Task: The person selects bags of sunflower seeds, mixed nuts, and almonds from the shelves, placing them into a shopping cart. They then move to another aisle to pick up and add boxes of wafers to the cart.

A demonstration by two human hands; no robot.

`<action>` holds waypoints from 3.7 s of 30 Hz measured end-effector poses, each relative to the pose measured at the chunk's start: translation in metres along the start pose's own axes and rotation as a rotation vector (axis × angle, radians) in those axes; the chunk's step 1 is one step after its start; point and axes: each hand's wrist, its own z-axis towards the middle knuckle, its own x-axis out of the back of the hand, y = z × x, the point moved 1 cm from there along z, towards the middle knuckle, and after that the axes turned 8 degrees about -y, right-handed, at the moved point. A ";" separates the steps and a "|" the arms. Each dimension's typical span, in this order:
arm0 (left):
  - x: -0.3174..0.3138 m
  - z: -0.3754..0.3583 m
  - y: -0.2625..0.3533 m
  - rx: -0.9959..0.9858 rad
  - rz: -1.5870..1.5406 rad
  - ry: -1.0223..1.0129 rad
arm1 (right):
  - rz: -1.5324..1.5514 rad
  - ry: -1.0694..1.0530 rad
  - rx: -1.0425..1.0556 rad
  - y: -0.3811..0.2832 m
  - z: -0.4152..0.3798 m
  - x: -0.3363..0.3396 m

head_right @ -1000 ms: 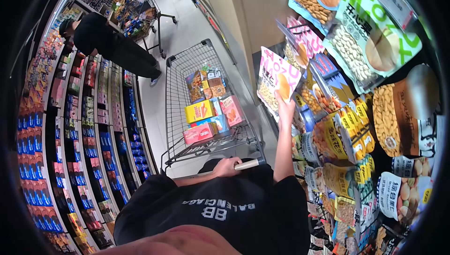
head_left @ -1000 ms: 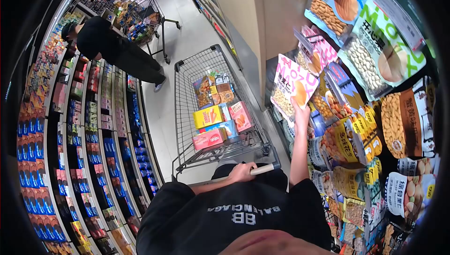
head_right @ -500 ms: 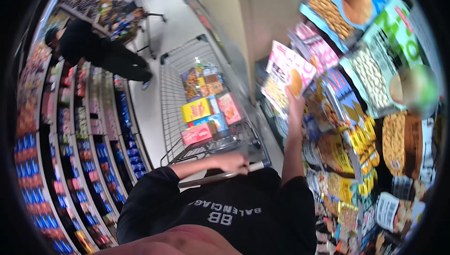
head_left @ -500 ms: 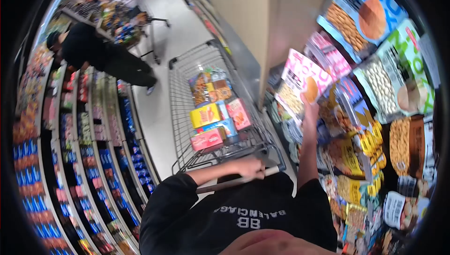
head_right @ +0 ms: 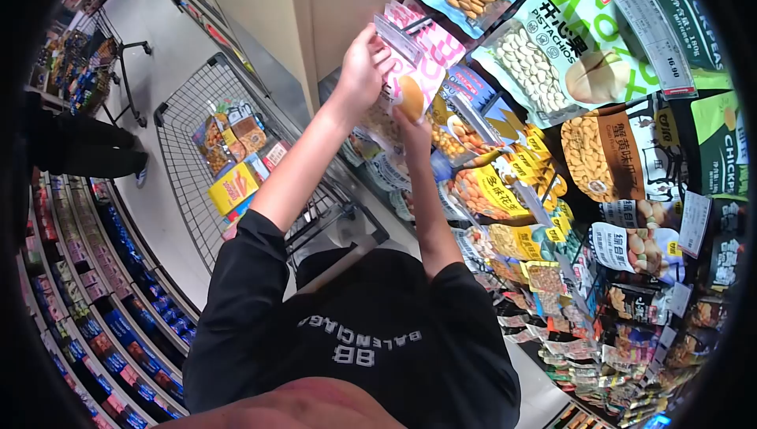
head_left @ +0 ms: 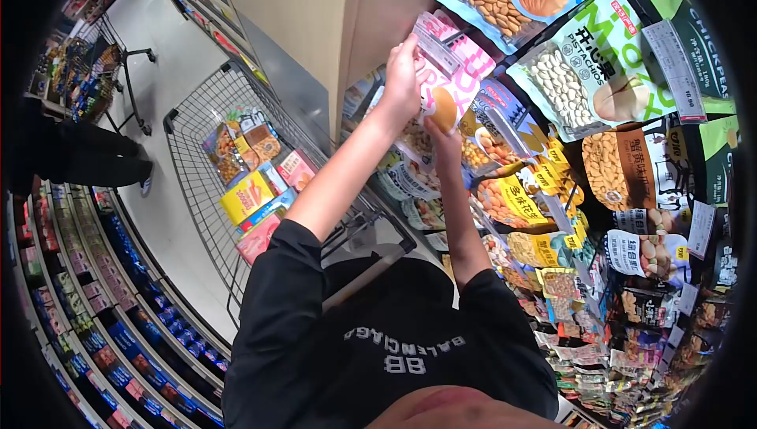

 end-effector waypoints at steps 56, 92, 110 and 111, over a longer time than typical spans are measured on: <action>0.212 -0.382 -0.054 0.247 1.150 -0.331 | -0.574 -0.882 0.104 0.045 -0.182 -0.076; 0.691 -0.078 0.058 0.514 1.529 1.114 | -1.124 -0.721 0.105 0.077 -0.233 -0.096; 0.107 -0.294 -0.010 -0.328 1.537 0.131 | 0.000 -0.617 0.329 0.005 -0.195 -0.076; 0.084 -0.298 -0.032 -0.507 1.648 0.061 | 0.038 -0.674 0.310 -0.001 -0.197 -0.070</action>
